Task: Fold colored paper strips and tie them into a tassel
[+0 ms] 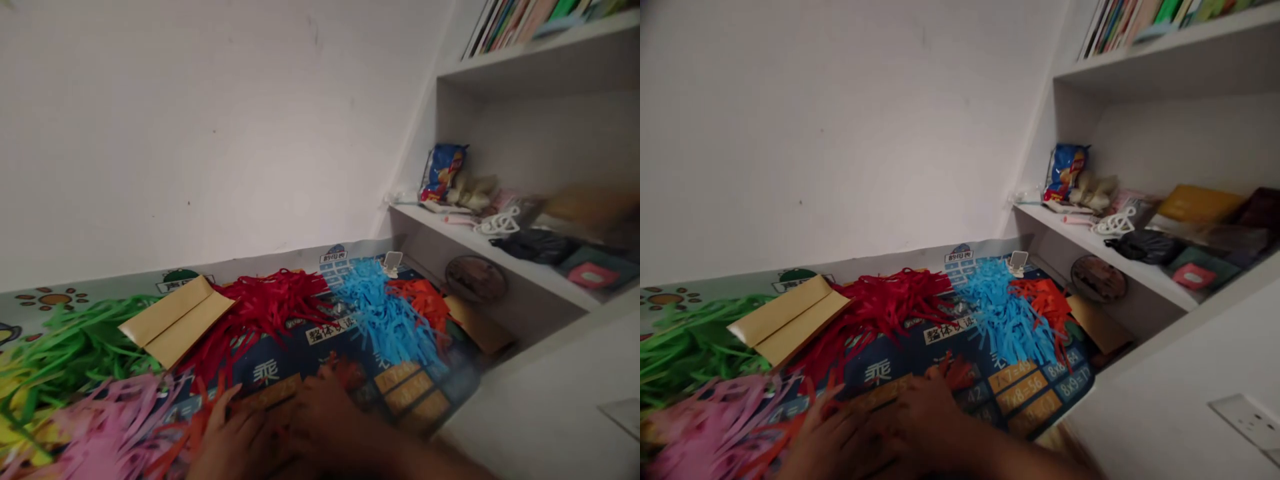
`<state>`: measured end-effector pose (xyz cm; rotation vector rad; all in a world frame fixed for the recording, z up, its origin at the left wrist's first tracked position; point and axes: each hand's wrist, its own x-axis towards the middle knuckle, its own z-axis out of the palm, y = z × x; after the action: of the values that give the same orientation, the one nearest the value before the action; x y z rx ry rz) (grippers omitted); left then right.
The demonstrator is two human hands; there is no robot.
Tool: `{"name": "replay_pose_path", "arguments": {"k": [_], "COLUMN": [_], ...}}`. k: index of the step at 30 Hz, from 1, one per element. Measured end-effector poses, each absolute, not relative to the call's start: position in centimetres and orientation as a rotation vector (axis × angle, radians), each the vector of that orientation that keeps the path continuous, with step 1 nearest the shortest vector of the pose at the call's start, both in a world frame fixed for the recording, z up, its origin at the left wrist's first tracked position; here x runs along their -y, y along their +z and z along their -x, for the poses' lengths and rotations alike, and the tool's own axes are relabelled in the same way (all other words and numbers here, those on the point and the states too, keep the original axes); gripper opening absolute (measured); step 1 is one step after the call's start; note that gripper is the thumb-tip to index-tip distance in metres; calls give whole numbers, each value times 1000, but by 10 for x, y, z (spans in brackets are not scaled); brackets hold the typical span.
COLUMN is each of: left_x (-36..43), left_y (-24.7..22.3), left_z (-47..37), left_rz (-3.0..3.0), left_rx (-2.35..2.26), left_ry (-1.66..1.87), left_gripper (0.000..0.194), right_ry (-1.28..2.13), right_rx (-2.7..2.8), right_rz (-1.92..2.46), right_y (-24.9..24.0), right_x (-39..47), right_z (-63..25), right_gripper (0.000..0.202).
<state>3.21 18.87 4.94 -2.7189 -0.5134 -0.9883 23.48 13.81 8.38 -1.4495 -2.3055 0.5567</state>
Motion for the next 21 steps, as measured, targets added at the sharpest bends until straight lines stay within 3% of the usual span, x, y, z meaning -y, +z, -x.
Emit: {"name": "replay_pose_path", "arguments": {"k": [5,8,11,16,21], "left_x": [-174,-168,-156,-135,-135], "left_y": [109,109,94,82,81], "left_z": [-12,-10,-13,-29,-38], "left_rz": [2717,2818,2840,2859,2909], "left_rx": [197,376,690,1241,1348], "left_ry": [-972,-1093,-1218,-1480,-1627], "left_gripper": [22,20,21,30,25], "right_ry": [1376,1688,1620,1432,1430], "right_rx": [1678,1186,928,661,559], "right_rz": [1311,1261,1238,1086,1032], "right_y": [116,107,88,60,47], "right_x": [-112,-112,-111,-107,-104], "right_z": [-224,-213,-199,-182,-168], "right_gripper": [25,14,11,23,31]}}
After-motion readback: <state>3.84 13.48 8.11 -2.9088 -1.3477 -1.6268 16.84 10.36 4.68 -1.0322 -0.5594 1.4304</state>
